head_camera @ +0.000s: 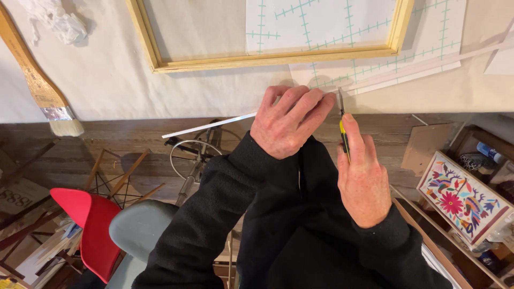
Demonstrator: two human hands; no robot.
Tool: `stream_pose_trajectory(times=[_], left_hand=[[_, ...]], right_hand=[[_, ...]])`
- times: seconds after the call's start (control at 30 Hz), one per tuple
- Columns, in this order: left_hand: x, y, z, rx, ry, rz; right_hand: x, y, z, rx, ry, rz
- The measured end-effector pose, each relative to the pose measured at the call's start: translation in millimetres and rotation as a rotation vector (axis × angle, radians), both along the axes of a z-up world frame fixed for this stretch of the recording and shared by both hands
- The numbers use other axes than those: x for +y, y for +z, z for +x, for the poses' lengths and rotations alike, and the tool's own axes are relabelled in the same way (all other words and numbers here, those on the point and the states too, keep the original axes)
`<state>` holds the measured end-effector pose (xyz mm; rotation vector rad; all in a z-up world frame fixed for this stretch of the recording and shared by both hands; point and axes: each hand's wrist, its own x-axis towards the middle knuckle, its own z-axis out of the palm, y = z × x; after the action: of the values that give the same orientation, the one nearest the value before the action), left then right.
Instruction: Preparing a picture frame by cleaning glass and applying spacers or backing materials.
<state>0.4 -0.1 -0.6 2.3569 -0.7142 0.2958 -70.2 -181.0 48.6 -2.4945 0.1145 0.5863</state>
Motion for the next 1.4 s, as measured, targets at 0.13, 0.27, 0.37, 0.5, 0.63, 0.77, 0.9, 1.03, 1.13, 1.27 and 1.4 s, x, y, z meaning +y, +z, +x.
stream_pose_trajectory(times=[0.13, 0.27, 0.37, 0.5, 0.63, 0.77, 0.9, 1.03, 1.13, 1.27, 1.4], left_hand=[[0.3, 1.8, -0.7, 0.005, -0.004, 0.006], [0.2, 1.6, 1.5, 0.002, -0.003, 0.004], [0.0, 1.4, 0.7, 0.005, -0.003, -0.001], [-0.2, 0.6, 0.0, 0.008, -0.002, -0.002], [0.1, 1.5, 0.4, 0.010, -0.002, 0.002], [0.3, 1.5, 0.9, 0.014, -0.006, -0.005], [1.9, 5.2, 3.4, 0.038, -0.017, -0.017], [1.3, 10.2, 3.4, 0.043, -0.021, -0.021], [0.3, 19.3, -1.6, 0.077, 0.011, -0.013], [-15.5, 19.9, -0.5, 0.123, 0.159, -0.003], [-23.6, 8.8, -13.0, 0.211, 0.236, 0.041]], right_hand=[[0.2, 0.4, -1.2, 0.007, 0.002, 0.001], [0.2, 0.4, 1.6, 0.005, 0.000, -0.002], [0.0, 0.4, 0.7, 0.012, 0.001, 0.001], [0.6, 1.4, 1.6, 0.031, -0.006, 0.000], [-0.1, -1.2, 0.7, 0.037, -0.008, -0.006], [-1.1, -3.4, 0.6, 0.022, -0.010, 0.009], [-2.4, -5.4, -0.7, -0.052, 0.005, 0.069], [-10.5, -3.2, -15.6, -0.092, -0.088, 0.166], [-13.4, 16.2, -13.9, -0.081, -0.273, 0.326], [-34.4, 28.8, 0.2, -0.155, -0.343, 0.441], [-51.0, 50.6, 8.2, -0.097, -0.316, 0.375]])
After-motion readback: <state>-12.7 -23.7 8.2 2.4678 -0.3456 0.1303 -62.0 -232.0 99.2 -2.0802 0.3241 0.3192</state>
